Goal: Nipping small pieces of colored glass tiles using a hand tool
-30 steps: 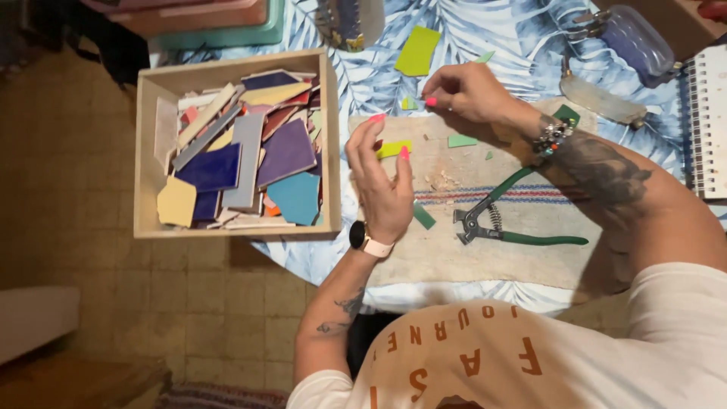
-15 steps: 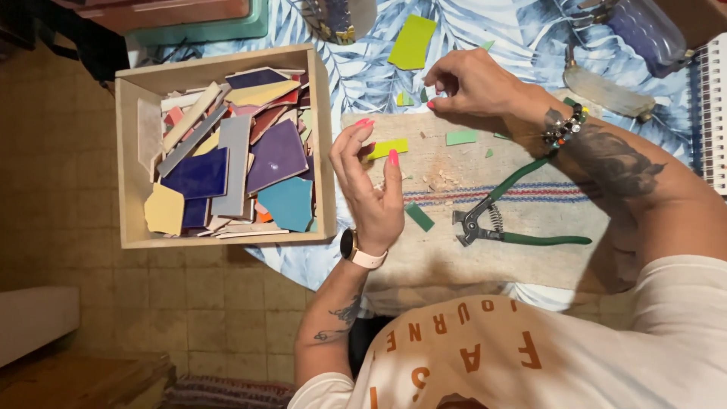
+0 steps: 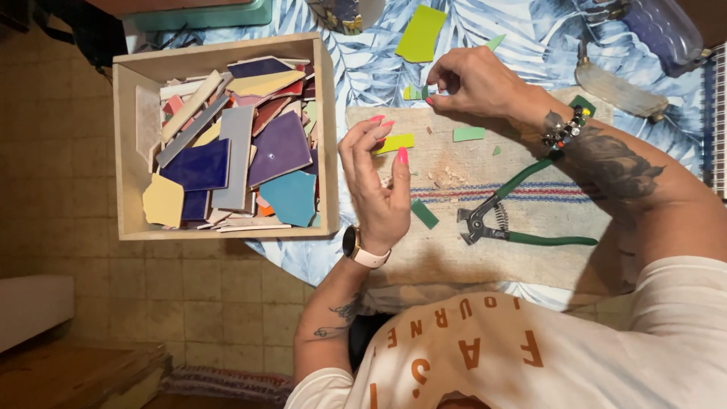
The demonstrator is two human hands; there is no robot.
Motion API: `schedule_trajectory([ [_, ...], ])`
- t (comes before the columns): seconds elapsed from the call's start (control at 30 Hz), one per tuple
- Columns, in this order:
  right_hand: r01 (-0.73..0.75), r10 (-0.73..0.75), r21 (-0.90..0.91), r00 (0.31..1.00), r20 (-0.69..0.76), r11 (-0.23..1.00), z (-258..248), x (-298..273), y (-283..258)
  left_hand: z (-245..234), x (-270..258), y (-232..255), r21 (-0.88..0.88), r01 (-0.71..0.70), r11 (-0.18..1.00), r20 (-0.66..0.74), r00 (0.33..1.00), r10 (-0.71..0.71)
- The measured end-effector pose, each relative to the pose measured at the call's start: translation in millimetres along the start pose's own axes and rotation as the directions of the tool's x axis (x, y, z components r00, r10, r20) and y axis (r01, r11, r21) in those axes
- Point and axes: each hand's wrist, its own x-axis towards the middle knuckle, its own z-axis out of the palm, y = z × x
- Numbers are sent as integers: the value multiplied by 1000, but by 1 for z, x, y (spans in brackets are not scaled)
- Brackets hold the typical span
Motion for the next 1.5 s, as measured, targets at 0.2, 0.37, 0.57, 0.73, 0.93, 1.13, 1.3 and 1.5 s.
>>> schedule_trajectory([
  [0.2, 6, -6, 0, 1000, -23, 1000, 2, -1, 2, 0, 1, 1, -3, -14, 1000, -18, 1000, 14],
  [0.37, 5, -4, 19, 999, -35, 1000, 3, -2, 2, 0, 1, -1, -9, -51, 999, -36, 998, 51],
  [0.57, 21, -21, -7, 999, -38, 1000, 3, -3, 3, 0, 1, -2, -15, -61, 998, -49, 997, 60],
  [0.73, -20, 23, 62, 999, -44, 998, -3, -6, -3, 2, 0, -7, -29, -68, 997, -87, 994, 66],
  [0.93, 216, -197, 73, 959, -201, 974, -38, -49, -80, 7, -2, -12, -119, -32, 992, 57, 998, 39],
  [1.13, 309, -425, -478, 892, -153, 822, -1, -119, -122, 26, -36, -22, -652, 757, 43, 754, 654, -60],
  [1.3, 18, -141, -317, 919, -369, 948, 5, -178, -122, -10, -70, 24, -590, 734, 335, 790, 610, 56],
  [1.5, -210, 111, -96, 790, -603, 973, 39, -237, -97, -35, -111, 13, -348, 166, 923, 360, 933, -32],
])
